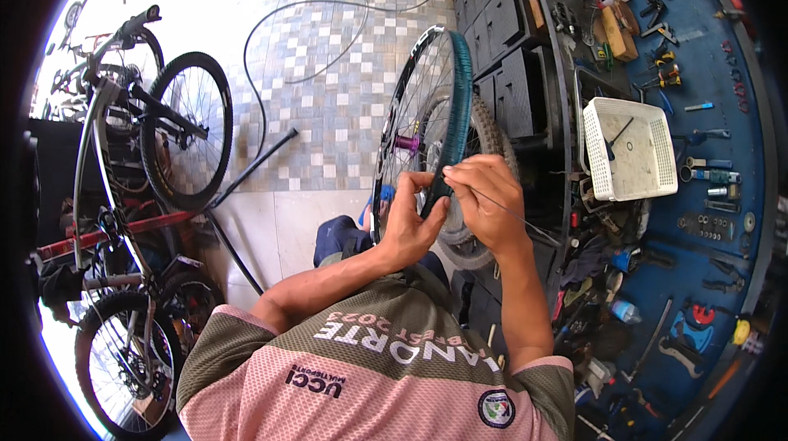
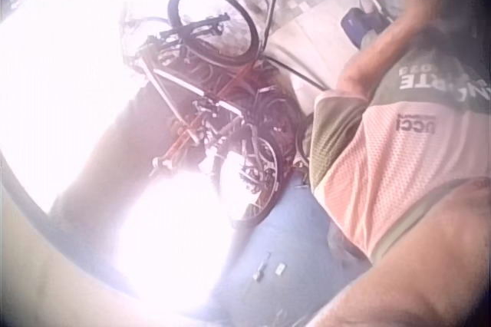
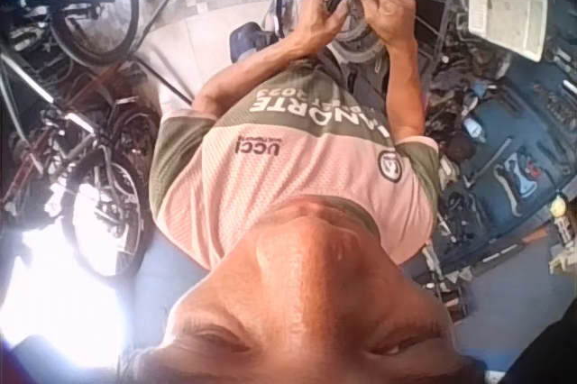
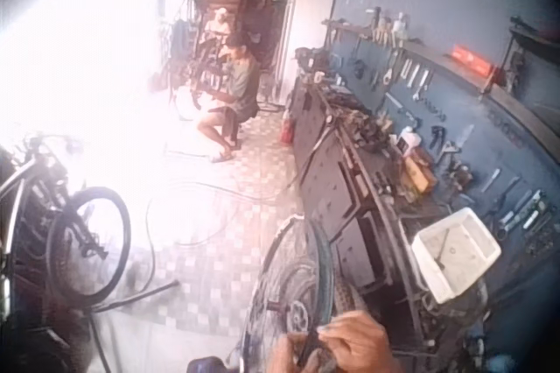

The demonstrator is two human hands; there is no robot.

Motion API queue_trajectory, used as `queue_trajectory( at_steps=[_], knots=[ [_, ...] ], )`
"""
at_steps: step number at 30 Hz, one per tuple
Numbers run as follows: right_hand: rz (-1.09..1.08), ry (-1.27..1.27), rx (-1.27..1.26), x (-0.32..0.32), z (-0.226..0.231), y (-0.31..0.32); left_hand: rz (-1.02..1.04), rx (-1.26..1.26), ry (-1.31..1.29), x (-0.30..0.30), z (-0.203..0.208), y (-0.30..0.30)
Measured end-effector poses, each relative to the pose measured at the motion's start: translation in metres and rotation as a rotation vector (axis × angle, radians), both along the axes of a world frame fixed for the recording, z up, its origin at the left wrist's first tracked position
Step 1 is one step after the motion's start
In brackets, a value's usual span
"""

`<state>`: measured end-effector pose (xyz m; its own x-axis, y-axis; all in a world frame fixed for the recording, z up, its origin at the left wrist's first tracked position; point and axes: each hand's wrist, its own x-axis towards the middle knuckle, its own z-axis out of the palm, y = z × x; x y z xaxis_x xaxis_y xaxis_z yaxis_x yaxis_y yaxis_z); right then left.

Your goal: The person sits on the floor and works on a bicycle wheel, using a hammer to tap the rim and a spoke wrench to adjust the spokes. They repeatedly rotate the wheel and make adjustments to true the rim.

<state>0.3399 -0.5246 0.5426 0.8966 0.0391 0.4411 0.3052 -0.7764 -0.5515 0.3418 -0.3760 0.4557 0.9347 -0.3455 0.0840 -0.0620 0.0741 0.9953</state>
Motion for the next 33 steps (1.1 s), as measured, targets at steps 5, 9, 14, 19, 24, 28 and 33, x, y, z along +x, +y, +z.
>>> queue_trajectory(
  at_steps=[5,9,14,19,24,28,33],
  knots=[
    [-0.018,0.054,0.005,-0.028,-0.005,-0.009,-0.052,-0.157,0.013,-0.018,-0.003,-0.009],
    [-0.025,0.068,0.004,-0.04,-0.001,-0.008,-0.075,-0.143,0.021,-0.024,-0.003,-0.01],
    [-0.04,0.037,0.092,-0.048,0.018,-0.004,-0.119,-0.092,0.081,-0.023,-0.007,-0.007],
    [-0.019,0.085,0.062,-0.051,0.012,-0.008,-0.119,-0.23,0.201,-0.026,-0.002,-0.009],
    [-0.032,0.056,0.08,-0.06,0.002,-0.006,-0.083,-0.598,0.633,-0.014,-0.009,-0.007],
    [-0.02,-0.01,0.093,-0.065,-0.002,-0.002,0.017,-0.632,0.875,-0.009,0.0,-0.006],
    [0.0,0.012,0.088,-0.068,0.007,0.002,-0.24,-0.444,1.146,0.013,0.004,-0.001]
  ],
)
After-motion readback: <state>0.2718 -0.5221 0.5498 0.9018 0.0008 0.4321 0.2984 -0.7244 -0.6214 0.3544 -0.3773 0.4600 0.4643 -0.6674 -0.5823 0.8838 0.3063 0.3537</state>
